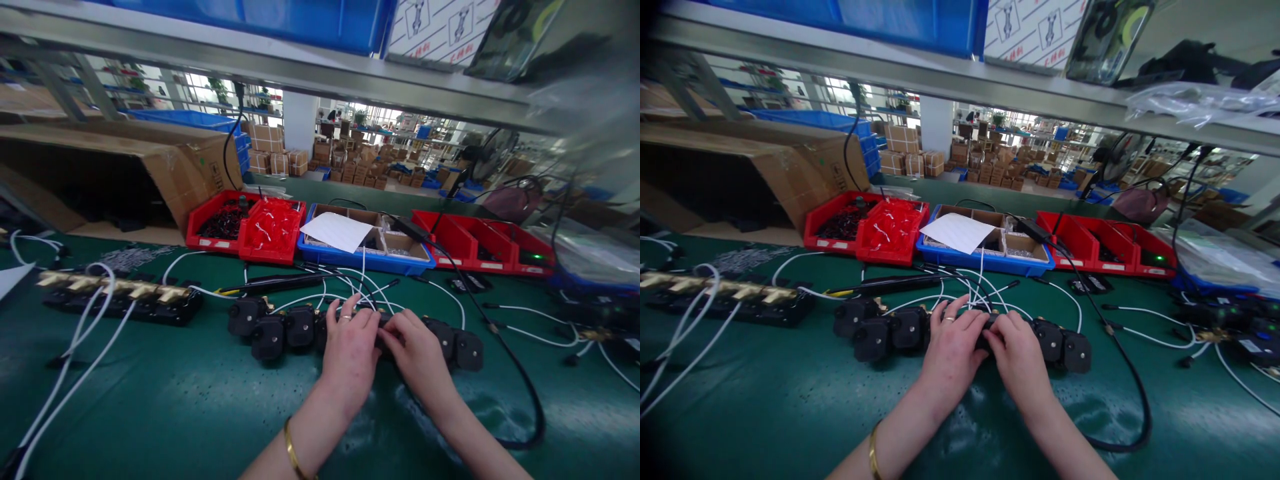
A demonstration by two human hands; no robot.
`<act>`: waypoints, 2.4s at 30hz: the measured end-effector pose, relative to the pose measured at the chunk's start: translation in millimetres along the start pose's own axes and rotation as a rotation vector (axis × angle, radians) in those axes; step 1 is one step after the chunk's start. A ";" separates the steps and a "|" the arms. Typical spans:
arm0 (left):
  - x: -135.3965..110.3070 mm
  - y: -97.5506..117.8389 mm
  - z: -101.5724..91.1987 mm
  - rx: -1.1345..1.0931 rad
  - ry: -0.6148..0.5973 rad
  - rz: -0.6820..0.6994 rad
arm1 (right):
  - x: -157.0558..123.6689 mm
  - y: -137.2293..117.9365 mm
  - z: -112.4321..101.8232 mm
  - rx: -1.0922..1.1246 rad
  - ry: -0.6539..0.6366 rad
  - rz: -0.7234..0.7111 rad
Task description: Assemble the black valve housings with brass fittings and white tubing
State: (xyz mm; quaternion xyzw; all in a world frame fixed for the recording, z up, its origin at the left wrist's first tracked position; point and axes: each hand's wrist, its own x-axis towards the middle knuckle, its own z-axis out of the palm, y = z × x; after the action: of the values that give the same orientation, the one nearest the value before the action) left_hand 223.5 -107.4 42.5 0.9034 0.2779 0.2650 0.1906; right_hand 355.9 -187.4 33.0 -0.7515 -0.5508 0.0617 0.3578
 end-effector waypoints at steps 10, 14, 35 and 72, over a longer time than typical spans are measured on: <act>-0.2 -2.9 1.1 -0.026 0.021 0.008 | 3.1 -6.3 6.7 -0.026 0.058 0.011; -1.2 -3.6 3.6 -0.038 0.040 0.004 | -1.8 -3.8 8.6 -0.063 0.046 -0.048; 1.9 -3.1 0.7 -0.041 0.002 -0.011 | 5.7 -2.7 0.7 -0.133 -0.031 -0.167; 2.9 -7.4 3.0 -0.029 0.003 -0.012 | 45.7 -14.0 -30.0 -0.338 -0.431 -0.306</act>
State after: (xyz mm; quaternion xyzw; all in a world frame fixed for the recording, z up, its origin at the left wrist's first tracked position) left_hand 224.4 -100.5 37.6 0.8984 0.2798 0.2693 0.2050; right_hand 377.2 -159.7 77.3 -0.6784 -0.7231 0.0725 0.1079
